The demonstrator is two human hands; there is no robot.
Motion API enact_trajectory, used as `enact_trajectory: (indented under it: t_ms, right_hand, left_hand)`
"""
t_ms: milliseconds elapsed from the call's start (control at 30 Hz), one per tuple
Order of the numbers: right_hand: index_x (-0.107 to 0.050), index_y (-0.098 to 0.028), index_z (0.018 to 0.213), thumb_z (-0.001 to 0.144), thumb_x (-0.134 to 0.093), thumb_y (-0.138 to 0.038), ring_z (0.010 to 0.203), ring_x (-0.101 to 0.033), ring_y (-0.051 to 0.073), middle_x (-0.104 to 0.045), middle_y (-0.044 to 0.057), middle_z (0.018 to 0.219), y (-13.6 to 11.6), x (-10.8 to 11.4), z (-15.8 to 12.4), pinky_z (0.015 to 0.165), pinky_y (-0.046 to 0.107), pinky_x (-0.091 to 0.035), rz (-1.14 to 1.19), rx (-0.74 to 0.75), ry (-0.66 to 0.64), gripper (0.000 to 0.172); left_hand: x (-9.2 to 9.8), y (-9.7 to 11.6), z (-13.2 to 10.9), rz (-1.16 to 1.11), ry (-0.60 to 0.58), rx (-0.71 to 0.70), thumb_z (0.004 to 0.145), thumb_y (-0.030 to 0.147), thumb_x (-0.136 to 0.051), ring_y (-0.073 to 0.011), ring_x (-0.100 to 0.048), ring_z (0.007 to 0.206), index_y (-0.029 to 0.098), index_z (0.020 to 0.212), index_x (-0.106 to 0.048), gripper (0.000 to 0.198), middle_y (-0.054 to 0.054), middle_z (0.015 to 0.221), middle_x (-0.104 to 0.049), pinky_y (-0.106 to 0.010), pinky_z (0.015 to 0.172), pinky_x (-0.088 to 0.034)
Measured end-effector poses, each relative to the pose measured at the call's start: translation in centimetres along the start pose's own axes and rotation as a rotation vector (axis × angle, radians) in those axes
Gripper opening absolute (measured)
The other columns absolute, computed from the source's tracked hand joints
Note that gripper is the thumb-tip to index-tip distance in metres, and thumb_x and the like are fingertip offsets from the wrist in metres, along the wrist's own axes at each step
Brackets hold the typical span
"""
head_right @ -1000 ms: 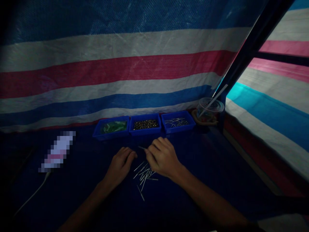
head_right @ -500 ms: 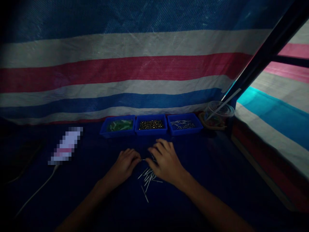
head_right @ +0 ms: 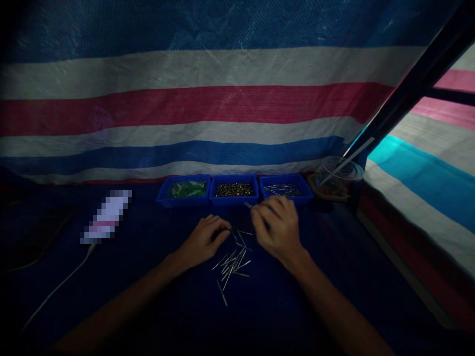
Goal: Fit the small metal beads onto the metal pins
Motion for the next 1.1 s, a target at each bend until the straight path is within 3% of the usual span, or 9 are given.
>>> enact_trajectory:
  t_ms: [100,200,467,667,733,833,933,1033,1100]
  right_hand:
    - [-0.059,-0.016,0.118,0.089,-0.048,-0.036,0.103,-0.05,0.031,-0.063,0.013,0.103,3.8,0.1,-0.1,0.08,0.047,-0.038,-0.376,-0.253,0.032,0.037]
    - [-0.045,-0.011,0.133,0.087,-0.049,-0.045,0.112,-0.044,0.038,-0.057,0.02,0.118,4.2,-1.8,-1.7,0.08,0.051,-0.037,-0.472,-0.301,-0.11,0.058]
    - [-0.06,-0.02,0.103,0.088,-0.053,-0.031,0.112,-0.048,0.026,-0.064,0.007,0.102,-3.9,-4.8,-3.8,0.085,0.042,-0.031,0.043,0.037,-0.313,0.02]
    - [-0.062,-0.018,0.086,0.089,-0.052,-0.023,0.09,-0.055,0.019,-0.066,0.004,0.083,-4.4,-4.6,-3.5,0.077,0.037,-0.03,0.064,0.055,-0.292,0.011]
    - [-0.06,-0.017,0.079,0.089,-0.052,-0.021,0.083,-0.055,0.018,-0.065,0.003,0.078,-3.8,-3.7,-2.8,0.074,0.035,-0.031,0.056,0.079,-0.253,0.014]
    - [-0.058,-0.017,0.073,0.088,-0.05,-0.019,0.079,-0.055,0.018,-0.063,0.003,0.074,-1.3,-1.3,-0.7,0.072,0.034,-0.034,-0.013,0.069,-0.052,0.017]
    - [-0.06,-0.017,0.078,0.088,-0.049,-0.029,0.082,-0.053,0.022,-0.063,0.007,0.078,2.5,1.1,1.1,0.074,0.037,-0.034,-0.284,-0.088,0.142,0.02]
    - [-0.061,-0.015,0.106,0.086,-0.051,-0.041,0.101,-0.047,0.033,-0.062,0.014,0.1,5.3,0.9,1.2,0.078,0.044,-0.032,-0.534,-0.267,0.012,0.035]
    - [-0.058,-0.015,0.114,0.086,-0.051,-0.042,0.106,-0.045,0.035,-0.06,0.016,0.108,5.4,-0.3,0.1,0.078,0.047,-0.033,-0.551,-0.309,-0.084,0.04]
  left_hand:
    - [-0.2,-0.5,0.3,0.127,-0.116,-0.096,0.086,0.026,-0.059,-0.021,-0.048,0.098,0.024,0.102,-0.057,0.016,-0.001,0.101,-0.058,-0.036,0.081,-0.031]
    - [-0.7,-0.8,0.1,0.198,-0.15,-0.111,0.09,0.027,-0.054,-0.0207,-0.047,0.096,0.021,0.092,-0.056,0.006,-0.002,0.096,-0.057,-0.036,0.081,-0.031]
    - [-1.2,-1.5,-0.2,0.221,-0.003,-0.046,0.096,0.024,-0.039,-0.02,-0.046,0.089,0.017,0.086,-0.052,0.018,-0.004,0.089,-0.056,-0.036,0.078,-0.031]
    - [-0.5,-1.4,-0.2,0.158,0.072,-0.068,0.097,0.025,-0.036,-0.0184,-0.046,0.083,0.017,0.079,-0.053,0.025,-0.002,0.081,-0.058,-0.036,0.077,-0.03]
    - [-0.2,-1.1,-0.3,0.107,0.08,-0.065,0.096,0.026,-0.038,-0.0178,-0.047,0.083,0.018,0.08,-0.053,0.024,-0.001,0.08,-0.059,-0.036,0.078,-0.03]
    - [-0.1,-0.4,-0.6,0.033,0.06,-0.063,0.095,0.028,-0.041,-0.0175,-0.049,0.084,0.019,0.09,-0.056,0.018,-0.001,0.084,-0.061,-0.036,0.08,-0.031]
    - [-0.4,0.6,-0.8,0.031,0.017,-0.088,0.091,0.037,-0.05,-0.0199,-0.05,0.093,0.021,0.109,-0.055,0.024,-0.003,0.098,-0.061,-0.038,0.082,-0.033]
    - [-1.0,1.6,-0.6,0.095,-0.048,-0.15,0.084,0.044,-0.06,-0.0237,-0.048,0.104,0.024,0.119,-0.053,0.041,-0.005,0.114,-0.058,-0.04,0.086,-0.032]
    - [-1.3,1.9,-0.3,0.149,-0.088,-0.164,0.083,0.042,-0.061,-0.0244,-0.048,0.104,0.025,0.114,-0.057,0.035,-0.005,0.113,-0.058,-0.041,0.085,-0.033]
Point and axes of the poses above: each hand's wrist, its own z-axis towards the middle knuckle, its own x-axis out of the back of the hand, y = z × x, the point moved 4 cm from there along z, towards the middle knuckle
